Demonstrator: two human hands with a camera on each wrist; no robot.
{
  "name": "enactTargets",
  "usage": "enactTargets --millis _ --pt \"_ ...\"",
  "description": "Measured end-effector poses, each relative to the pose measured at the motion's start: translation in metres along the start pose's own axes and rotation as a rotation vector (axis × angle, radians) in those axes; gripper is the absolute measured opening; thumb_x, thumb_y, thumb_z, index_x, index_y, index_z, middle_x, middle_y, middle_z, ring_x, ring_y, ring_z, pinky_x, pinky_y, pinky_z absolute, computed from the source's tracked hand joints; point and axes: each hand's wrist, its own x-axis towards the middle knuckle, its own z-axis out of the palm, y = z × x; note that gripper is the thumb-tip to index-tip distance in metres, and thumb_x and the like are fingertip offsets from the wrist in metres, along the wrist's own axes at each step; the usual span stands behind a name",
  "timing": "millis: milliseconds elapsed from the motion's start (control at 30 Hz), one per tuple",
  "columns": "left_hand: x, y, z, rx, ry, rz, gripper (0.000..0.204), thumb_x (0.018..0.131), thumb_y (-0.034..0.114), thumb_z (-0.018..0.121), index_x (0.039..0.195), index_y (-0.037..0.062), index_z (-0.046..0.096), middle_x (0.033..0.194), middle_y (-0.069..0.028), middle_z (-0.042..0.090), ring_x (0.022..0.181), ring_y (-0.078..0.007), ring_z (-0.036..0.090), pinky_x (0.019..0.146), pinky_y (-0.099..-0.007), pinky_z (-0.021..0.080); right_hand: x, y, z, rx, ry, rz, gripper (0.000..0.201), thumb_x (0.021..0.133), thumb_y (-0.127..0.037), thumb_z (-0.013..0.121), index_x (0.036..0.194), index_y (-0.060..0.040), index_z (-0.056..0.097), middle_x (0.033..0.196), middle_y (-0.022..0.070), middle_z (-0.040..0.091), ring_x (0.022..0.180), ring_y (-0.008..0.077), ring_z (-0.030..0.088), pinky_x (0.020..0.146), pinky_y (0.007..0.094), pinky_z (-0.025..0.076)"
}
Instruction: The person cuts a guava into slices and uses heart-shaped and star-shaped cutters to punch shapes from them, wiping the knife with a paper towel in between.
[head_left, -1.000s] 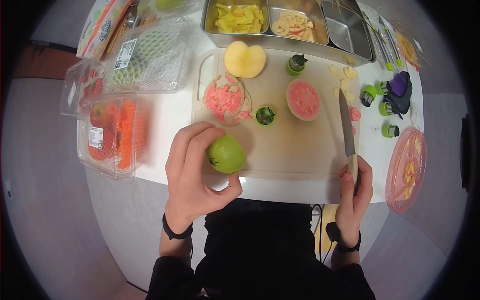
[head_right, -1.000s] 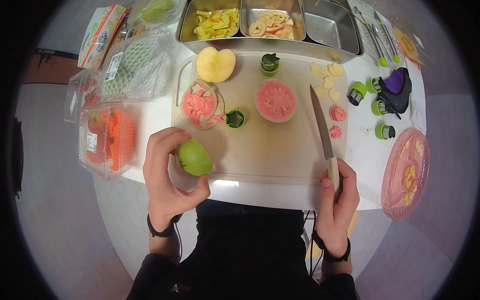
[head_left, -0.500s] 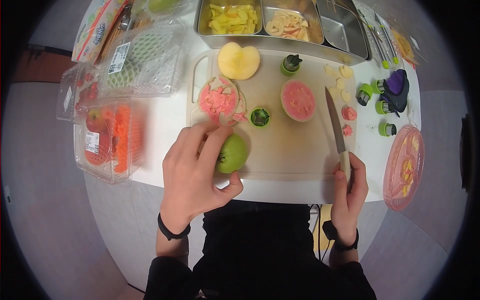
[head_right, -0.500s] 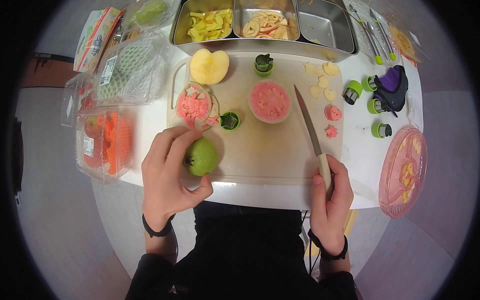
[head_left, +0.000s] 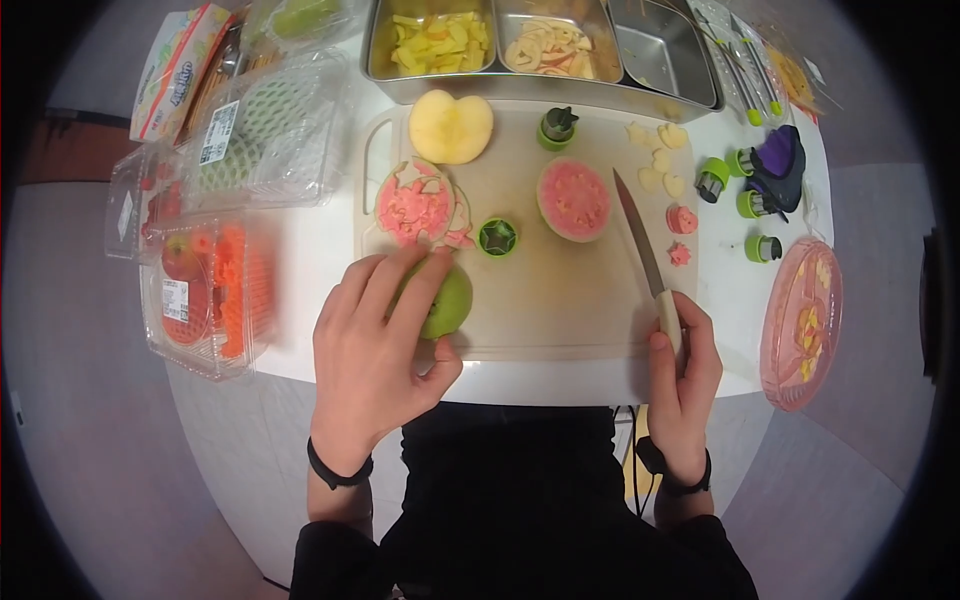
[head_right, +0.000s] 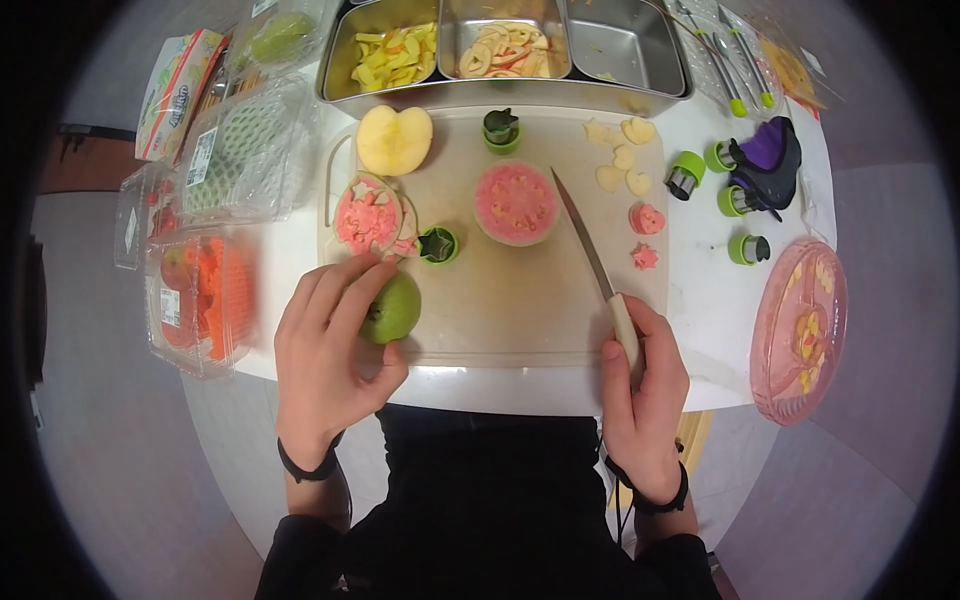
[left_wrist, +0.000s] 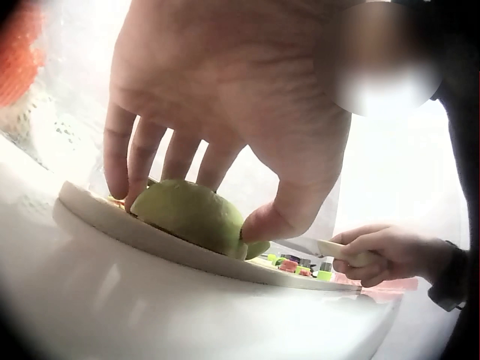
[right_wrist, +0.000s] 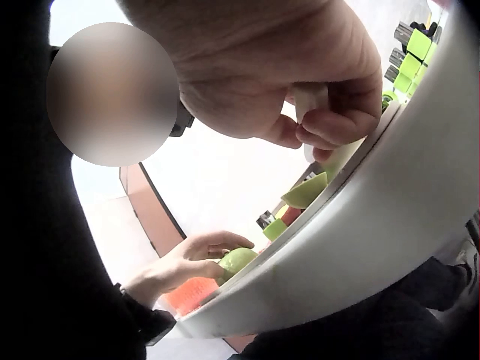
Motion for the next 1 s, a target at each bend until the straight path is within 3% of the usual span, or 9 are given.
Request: enactTargets --millis 300,467,667,1000 --pt "0.000 0.011 -0.009 -0.032 -0.029 -0.046 0.063 0.071 0.008 0.077 0.134 0.0051 0.069 0.137 -0.0161 0.068 0.118 -0.0389 0.068 0.097 -0.0460 0.059 0.000 0.004 0.000 -0.028 0.003 -0.123 0.034 0.106 -0.004 0.058 0.139 0.0046 0.060 0.118 0.0210 0.070 0.105 0.0319 0.071 0.096 0.0366 0.053" --pt "0.007 0.022 -0.021 -0.002 -0.019 -0.056 0.062 0.075 0.010 0.082 0.136 0.0056 0.069 0.134 -0.0160 0.071 0.119 -0.0382 0.068 0.101 -0.0449 0.056 0.000 0.005 -0.004 0.014 0.001 -0.044 0.035 0.105 -0.003 0.058 0.140 0.0051 0.059 0.121 0.0208 0.070 0.108 0.0317 0.070 0.099 0.0372 0.053" --pt "0.030 0.030 -0.023 0.000 0.059 -0.030 0.055 0.078 0.013 0.089 0.130 0.0067 0.072 0.117 -0.0121 0.074 0.102 -0.0340 0.071 0.085 -0.0417 0.059 0.003 0.002 -0.007 0.020 -0.017 -0.031 0.036 0.105 -0.003 0.058 0.140 0.0066 0.059 0.126 0.0208 0.070 0.112 0.0319 0.070 0.102 0.0370 0.052" --pt "0.073 0.028 0.002 0.192 -0.096 0.107 0.030 0.083 0.013 0.083 0.110 0.0095 0.069 0.099 -0.0076 0.067 0.092 -0.0320 0.070 0.073 -0.0449 0.057 0.003 0.002 -0.009 0.002 -0.023 -0.041 0.035 0.105 -0.003 0.058 0.138 0.0062 0.060 0.122 0.0216 0.070 0.110 0.0328 0.071 0.099 0.0376 0.053"
